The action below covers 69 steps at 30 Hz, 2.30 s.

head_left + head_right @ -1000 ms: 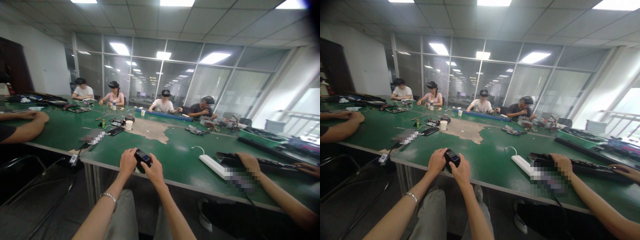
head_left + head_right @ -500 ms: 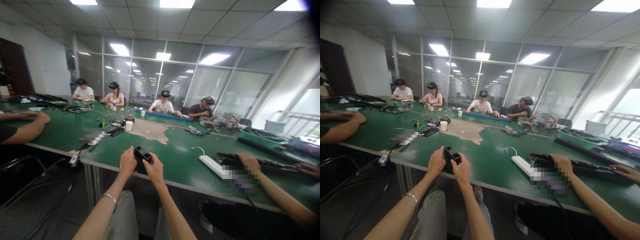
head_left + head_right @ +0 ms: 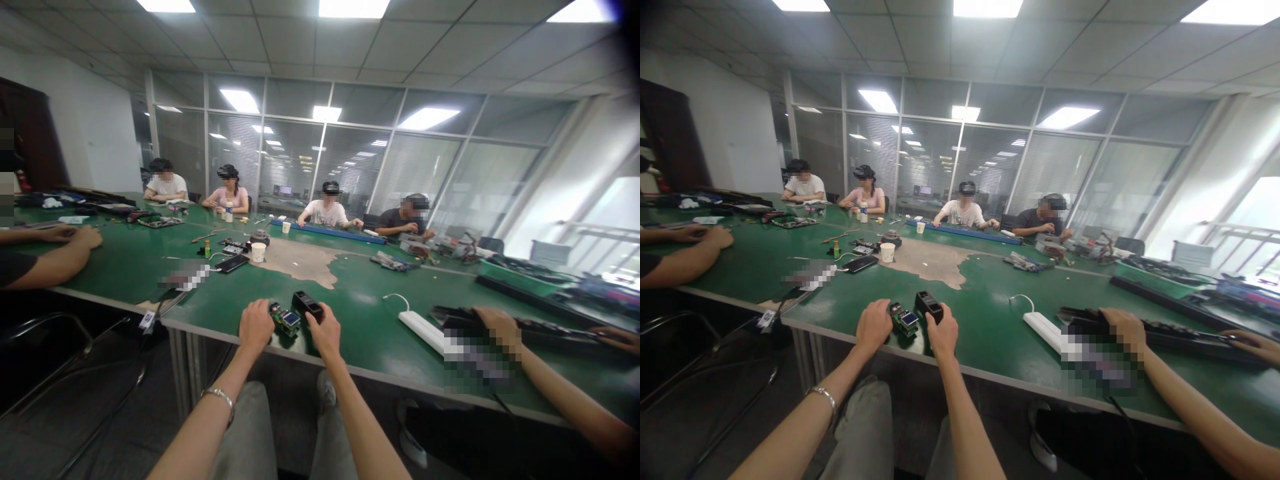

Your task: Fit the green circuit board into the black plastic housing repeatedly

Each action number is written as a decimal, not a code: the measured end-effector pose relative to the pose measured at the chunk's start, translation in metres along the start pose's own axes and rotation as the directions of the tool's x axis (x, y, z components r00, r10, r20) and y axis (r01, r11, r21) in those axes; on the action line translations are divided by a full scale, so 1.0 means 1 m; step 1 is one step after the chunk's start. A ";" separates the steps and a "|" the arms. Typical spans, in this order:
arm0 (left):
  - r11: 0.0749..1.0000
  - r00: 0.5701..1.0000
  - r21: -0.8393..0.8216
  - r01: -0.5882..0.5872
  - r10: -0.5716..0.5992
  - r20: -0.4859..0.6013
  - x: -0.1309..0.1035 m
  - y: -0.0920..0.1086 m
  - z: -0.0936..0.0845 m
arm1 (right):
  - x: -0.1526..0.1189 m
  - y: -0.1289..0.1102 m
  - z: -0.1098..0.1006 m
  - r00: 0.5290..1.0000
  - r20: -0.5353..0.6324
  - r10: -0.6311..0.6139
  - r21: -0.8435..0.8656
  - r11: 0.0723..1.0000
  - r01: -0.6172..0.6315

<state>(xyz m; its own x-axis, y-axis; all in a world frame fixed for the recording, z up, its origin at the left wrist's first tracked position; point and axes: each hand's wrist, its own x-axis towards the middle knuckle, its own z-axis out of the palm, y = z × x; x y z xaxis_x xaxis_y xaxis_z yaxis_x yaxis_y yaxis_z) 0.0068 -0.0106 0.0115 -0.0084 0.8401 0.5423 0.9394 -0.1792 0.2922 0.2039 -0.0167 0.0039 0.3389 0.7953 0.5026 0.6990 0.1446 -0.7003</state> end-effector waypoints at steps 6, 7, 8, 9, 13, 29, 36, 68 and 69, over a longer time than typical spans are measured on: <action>1.000 1.000 -0.015 0.016 -0.016 0.021 0.001 0.002 -0.003 | -0.002 0.011 0.008 0.999 -0.032 -0.032 -0.168 0.985 0.026; 1.000 1.000 -0.016 0.016 -0.015 0.024 0.001 0.002 -0.003 | -0.002 0.012 0.008 0.999 -0.032 -0.031 -0.181 0.983 0.024; 1.000 1.000 -0.015 0.014 -0.014 0.026 0.001 0.002 -0.003 | -0.002 0.012 0.008 0.999 -0.020 -0.028 -0.192 0.981 0.024; 1.000 1.000 -0.015 0.012 -0.011 0.030 0.001 0.002 -0.003 | -0.002 0.012 0.007 1.000 0.002 -0.027 -0.204 0.979 0.027; 1.000 0.999 -0.014 -0.002 0.003 0.045 -0.001 0.002 -0.004 | -0.007 0.007 0.005 0.995 0.071 -0.066 -0.227 0.970 0.080; 1.000 0.999 -0.007 0.024 -0.024 0.038 0.000 0.002 -0.003 | -0.020 -0.043 -0.011 0.994 0.109 -0.006 0.374 0.927 -0.036; 0.999 0.999 -0.013 0.033 -0.033 -0.026 -0.001 0.000 -0.001 | -0.022 -0.056 -0.012 0.982 0.160 -0.098 0.251 0.966 0.055; 0.997 0.996 -0.045 0.067 -0.069 -0.060 -0.001 -0.001 0.002 | -0.036 -0.056 -0.001 0.978 0.135 -0.156 0.099 0.985 0.144; 0.997 0.996 -0.045 0.066 -0.069 -0.058 -0.001 -0.001 0.002 | -0.034 -0.059 -0.002 0.982 0.118 -0.145 0.130 0.983 0.129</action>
<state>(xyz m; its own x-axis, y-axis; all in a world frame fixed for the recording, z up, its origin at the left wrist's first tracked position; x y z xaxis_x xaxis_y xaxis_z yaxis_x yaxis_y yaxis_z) 0.0062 -0.0104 0.0086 -0.0930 0.8192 0.5659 0.9205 -0.1460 0.3626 0.1531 -0.0532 0.0292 0.1574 0.8298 0.5354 0.6488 0.3219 -0.6895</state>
